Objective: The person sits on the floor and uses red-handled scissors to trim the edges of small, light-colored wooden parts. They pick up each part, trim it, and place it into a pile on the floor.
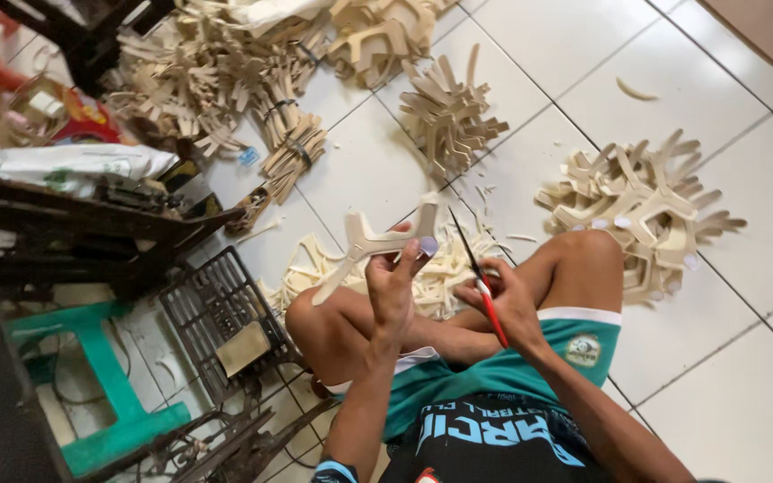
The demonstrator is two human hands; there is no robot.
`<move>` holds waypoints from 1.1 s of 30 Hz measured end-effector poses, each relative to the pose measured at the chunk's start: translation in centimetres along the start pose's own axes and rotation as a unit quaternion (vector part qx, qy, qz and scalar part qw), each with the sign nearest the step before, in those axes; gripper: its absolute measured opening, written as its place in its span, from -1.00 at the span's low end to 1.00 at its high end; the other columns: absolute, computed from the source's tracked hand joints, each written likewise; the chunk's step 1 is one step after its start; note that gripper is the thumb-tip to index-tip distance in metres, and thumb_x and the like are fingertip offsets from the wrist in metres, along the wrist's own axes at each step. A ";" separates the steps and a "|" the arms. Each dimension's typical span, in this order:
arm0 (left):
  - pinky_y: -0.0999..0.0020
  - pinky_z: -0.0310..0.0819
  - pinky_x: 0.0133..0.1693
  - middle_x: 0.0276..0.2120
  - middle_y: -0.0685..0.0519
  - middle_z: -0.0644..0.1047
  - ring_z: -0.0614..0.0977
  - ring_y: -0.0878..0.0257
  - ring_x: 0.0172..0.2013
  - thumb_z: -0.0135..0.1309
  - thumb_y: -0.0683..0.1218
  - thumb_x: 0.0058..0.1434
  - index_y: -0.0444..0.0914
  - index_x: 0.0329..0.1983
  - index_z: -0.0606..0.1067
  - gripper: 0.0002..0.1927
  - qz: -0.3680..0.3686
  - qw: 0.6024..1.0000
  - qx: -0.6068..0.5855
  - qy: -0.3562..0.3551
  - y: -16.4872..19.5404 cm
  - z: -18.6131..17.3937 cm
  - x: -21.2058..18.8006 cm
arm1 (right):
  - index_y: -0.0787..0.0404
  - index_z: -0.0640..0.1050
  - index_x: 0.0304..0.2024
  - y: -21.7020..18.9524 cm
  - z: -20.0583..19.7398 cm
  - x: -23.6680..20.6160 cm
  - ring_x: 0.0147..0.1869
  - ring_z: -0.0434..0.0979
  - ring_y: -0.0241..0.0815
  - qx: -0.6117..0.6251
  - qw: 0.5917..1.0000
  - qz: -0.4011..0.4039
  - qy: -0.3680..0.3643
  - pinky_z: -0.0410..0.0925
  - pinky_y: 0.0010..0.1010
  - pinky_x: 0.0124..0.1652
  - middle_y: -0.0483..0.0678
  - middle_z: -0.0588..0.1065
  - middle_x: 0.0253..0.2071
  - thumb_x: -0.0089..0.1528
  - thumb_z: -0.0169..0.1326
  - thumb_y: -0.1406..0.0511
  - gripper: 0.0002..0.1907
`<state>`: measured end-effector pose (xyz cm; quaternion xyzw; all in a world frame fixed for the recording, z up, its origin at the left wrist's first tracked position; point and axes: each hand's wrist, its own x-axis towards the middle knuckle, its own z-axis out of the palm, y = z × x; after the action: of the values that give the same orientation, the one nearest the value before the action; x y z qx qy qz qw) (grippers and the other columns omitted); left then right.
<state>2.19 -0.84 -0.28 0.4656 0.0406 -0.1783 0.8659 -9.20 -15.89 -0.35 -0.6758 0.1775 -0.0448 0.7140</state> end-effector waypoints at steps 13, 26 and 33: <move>0.20 0.70 -0.10 -0.20 -0.07 0.62 0.70 0.17 -0.18 0.18 -0.29 0.29 -0.29 -0.03 0.46 -0.77 -0.012 0.999 -0.048 -0.006 4.0 0.3 -2.2 | 0.35 0.60 -0.20 -3.9 -0.5 -3.2 -0.72 0.27 -0.43 0.017 0.977 0.148 -0.156 0.17 -0.57 -0.70 -0.22 0.30 -0.71 0.34 0.00 0.11 -0.60; 0.33 0.65 -0.05 -0.10 -0.03 0.62 0.68 0.24 -0.11 0.12 -0.29 0.30 -0.31 0.27 0.41 -0.54 -0.072 0.988 -0.138 -0.005 3.3 0.5 -2.8 | 0.31 0.55 -0.23 -2.0 -0.9 -3.7 -0.69 0.25 -0.44 0.004 0.978 0.123 -0.168 0.13 -0.56 -0.66 -0.22 0.31 -0.71 0.35 -0.02 0.07 -0.59; 0.33 0.65 -0.02 -0.06 -0.12 0.61 0.69 0.17 -0.09 0.07 -0.31 0.32 -0.43 0.33 0.35 -0.51 -0.140 0.969 -0.202 -0.016 0.6 1.4 -4.3 | 0.29 0.45 -0.14 -2.0 0.0 -2.5 -0.62 0.25 -0.47 0.079 0.981 -0.005 -0.179 0.16 -0.61 -0.62 -0.22 0.30 -0.56 0.42 -0.20 -0.07 -0.45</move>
<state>-1.71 -0.52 1.98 0.2677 0.1264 -0.2936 0.9090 -11.22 -15.31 2.08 -0.6152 0.0393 0.0593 0.7852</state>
